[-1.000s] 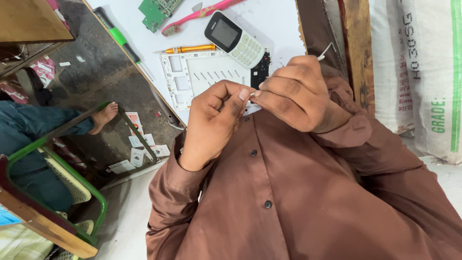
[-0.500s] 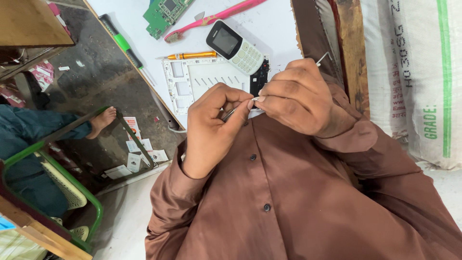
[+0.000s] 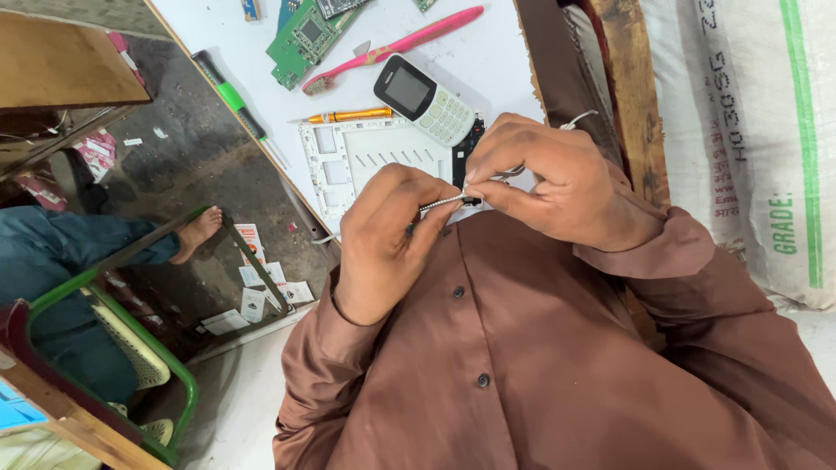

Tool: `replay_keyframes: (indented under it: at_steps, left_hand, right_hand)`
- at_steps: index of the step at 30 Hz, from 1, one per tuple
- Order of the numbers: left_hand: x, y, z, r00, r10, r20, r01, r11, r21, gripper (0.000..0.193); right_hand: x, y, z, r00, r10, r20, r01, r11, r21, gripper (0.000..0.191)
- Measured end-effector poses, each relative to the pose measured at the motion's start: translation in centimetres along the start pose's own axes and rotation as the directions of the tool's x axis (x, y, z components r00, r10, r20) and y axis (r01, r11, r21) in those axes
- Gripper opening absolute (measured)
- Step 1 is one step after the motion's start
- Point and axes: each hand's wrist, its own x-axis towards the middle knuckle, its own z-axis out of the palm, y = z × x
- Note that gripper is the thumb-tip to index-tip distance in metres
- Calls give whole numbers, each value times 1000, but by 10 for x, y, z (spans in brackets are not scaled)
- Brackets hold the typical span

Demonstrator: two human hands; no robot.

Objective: The person holds a white coiled wire and repeatedly twists and adjusts its end with both hands. The person manipulates the wire's tip and body, occasionally stretching it, while working at a cluttered electronics repair bench.

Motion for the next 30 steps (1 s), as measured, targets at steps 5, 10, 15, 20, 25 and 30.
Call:
replay_keyframes:
  at_steps: [5, 10, 15, 20, 25, 30]
  left_hand:
    - [-2, 0, 1, 986, -163, 34, 165, 984, -71, 13]
    - [-3, -3, 2, 982, -185, 42, 189, 966, -177, 11]
    - [-5, -6, 9, 988, -153, 3, 152, 975, -160, 13]
    - [-6, -8, 16, 991, -125, -50, 116, 981, -156, 15]
    - [-6, -8, 19, 994, -39, -107, 28, 995, -97, 17]
    - [-8, -7, 20, 989, -93, -119, 86, 994, -60, 13]
  right_hand:
    - [3, -2, 2, 993, -116, -23, 111, 980, -167, 20]
    - [8, -7, -5, 998, 0, 56, 4, 998, -65, 17]
    - [9, -12, -15, 962, 209, 176, -198, 977, -81, 17]
    - [12, -9, -19, 965, 171, 198, -160, 985, -71, 15]
    - [9, -10, -23, 953, 188, 236, -186, 982, -29, 18]
    - [8, -14, -20, 972, 182, 147, -177, 983, -45, 16]
